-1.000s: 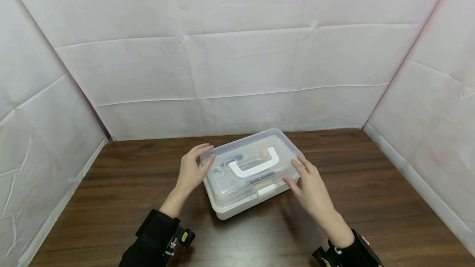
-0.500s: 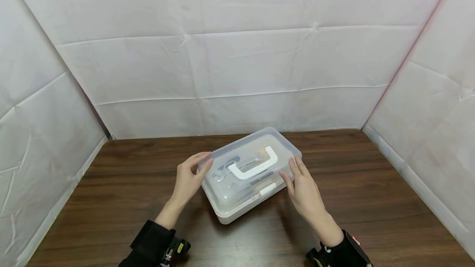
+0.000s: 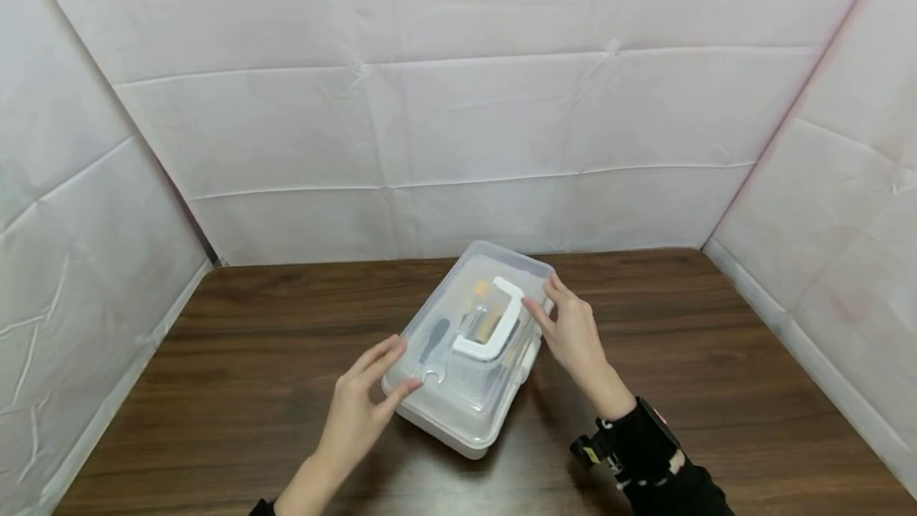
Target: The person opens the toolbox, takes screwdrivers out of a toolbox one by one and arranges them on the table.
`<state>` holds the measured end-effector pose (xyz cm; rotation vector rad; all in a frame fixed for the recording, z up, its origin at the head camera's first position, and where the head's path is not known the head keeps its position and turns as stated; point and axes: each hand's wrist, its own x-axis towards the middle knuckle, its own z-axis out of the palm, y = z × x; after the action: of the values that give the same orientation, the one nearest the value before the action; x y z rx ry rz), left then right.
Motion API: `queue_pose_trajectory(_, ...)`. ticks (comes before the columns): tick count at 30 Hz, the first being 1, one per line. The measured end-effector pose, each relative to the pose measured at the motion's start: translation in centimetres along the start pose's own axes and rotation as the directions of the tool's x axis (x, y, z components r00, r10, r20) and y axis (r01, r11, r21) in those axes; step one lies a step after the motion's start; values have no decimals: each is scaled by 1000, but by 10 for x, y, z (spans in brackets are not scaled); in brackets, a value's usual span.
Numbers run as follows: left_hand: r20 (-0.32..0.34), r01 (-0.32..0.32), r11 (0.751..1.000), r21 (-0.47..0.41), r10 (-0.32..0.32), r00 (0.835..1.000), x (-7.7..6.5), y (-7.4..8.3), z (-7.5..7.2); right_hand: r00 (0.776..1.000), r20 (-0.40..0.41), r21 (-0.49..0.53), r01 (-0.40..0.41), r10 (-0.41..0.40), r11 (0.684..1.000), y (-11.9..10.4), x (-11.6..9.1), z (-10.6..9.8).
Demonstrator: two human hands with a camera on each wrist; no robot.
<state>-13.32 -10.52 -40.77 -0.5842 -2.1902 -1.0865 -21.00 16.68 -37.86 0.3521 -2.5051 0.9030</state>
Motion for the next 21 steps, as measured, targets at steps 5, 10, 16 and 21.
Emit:
queue_pose_trajectory(5, 4, -95, 985, 147, 95, 995, -14, 21, 3, 987, 82, 83, -144, 137, 986, -1, 14, 5)
queue_pose_trajectory(10, -11, -136, 964, 229, 142, 990, -19, 37, 9, 972, 153, 108, -194, 177, 975, -1, 28, 9)
queue_pose_trajectory(16, 15, -178, 935, 306, 183, 983, -20, 53, 18, 975, 151, 126, -181, 162, 975, 3, 38, 14)
queue_pose_trajectory(21, 34, -144, 907, 395, 142, 989, -16, 65, 18, 973, 144, 128, -198, 179, 972, 5, 37, 19)
